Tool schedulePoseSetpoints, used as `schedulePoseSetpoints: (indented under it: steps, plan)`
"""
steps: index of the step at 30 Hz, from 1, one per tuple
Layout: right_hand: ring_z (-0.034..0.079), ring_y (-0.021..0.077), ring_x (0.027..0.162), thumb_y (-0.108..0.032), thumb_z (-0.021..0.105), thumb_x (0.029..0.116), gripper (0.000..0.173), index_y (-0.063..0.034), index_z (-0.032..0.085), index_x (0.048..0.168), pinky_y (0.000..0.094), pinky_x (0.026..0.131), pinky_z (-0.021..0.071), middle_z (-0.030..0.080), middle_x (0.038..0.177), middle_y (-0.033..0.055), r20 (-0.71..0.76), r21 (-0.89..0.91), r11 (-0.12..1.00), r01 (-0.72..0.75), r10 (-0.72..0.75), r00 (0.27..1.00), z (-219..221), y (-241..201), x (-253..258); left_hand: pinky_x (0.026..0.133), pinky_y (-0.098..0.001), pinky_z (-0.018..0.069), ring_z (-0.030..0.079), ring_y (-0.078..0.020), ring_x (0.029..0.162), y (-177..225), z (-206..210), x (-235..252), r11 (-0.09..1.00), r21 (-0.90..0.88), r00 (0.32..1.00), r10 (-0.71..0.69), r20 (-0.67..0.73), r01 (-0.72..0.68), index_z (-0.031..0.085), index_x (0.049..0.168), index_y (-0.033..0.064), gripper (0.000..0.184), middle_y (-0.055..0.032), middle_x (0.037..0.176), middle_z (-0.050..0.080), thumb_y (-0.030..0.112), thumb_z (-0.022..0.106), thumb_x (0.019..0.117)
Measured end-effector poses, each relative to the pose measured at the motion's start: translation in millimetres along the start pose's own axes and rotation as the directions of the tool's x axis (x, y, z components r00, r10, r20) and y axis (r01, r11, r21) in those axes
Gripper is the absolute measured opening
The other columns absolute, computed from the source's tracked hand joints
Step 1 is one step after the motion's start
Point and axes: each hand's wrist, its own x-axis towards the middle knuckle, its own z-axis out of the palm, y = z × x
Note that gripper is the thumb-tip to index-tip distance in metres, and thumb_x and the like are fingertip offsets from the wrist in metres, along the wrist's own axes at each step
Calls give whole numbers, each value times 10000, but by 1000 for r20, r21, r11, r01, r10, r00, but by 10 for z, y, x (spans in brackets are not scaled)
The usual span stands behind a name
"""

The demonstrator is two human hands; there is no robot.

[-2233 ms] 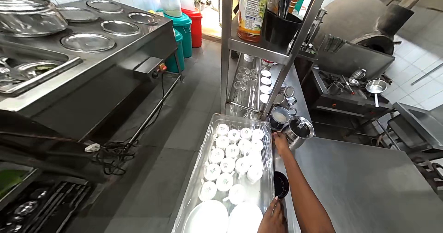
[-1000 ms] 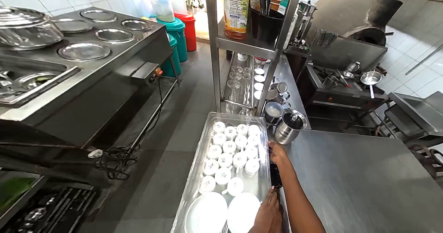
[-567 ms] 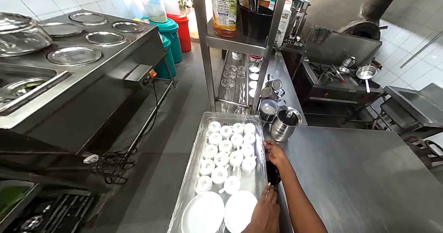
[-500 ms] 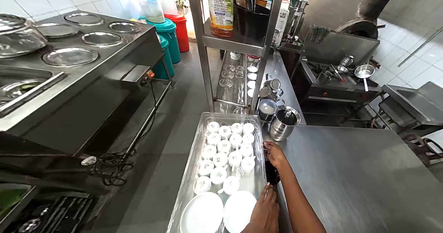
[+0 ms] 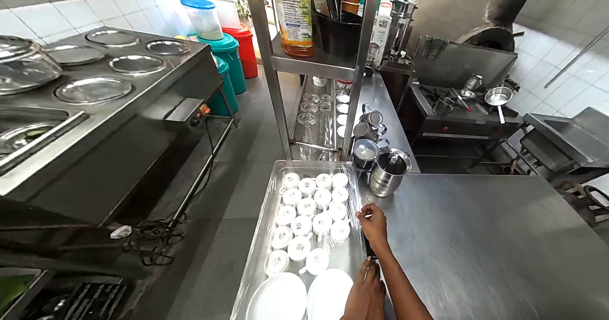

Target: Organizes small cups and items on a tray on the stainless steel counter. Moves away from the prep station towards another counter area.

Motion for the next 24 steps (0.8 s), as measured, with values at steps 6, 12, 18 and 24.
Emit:
schedulePoseSetpoints:
  steps: [6,12,18,24]
  plan:
    - [618,189,616,-67,783,869,93,-25,704,893,361,594,535,662,731,93,-14,207,975,-84,89,996,-19,0,36,1260,-609,85,306,-380,1525,9,18,-3,1000,5,999,-7,-40,7,659,1309,32,437,-217,1561,461,226,398,1017]
    - [657,204,615,-28,738,909,94,31,719,980,344,590,576,696,767,144,111,354,904,-238,212,971,-91,-76,103,1256,-622,80,287,-388,1531,-1,46,6,1000,21,999,-4,-45,5,655,1305,18,459,-222,1566,449,273,392,1029]
    - [668,210,620,-85,738,931,112,19,712,965,364,603,588,703,779,140,130,296,931,-213,181,975,-89,-91,181,1255,-623,77,282,-380,1534,1,28,3,1000,16,1000,1,-25,0,649,1312,13,468,-223,1570,442,285,389,1034]
    - [701,202,689,-105,695,927,135,-85,735,1054,429,660,600,739,850,63,0,-93,995,-43,44,999,-2,-129,126,1252,-628,77,287,-402,1527,-2,9,7,1000,-26,1000,5,-9,-5,637,1347,30,452,-229,1565,448,246,455,994]
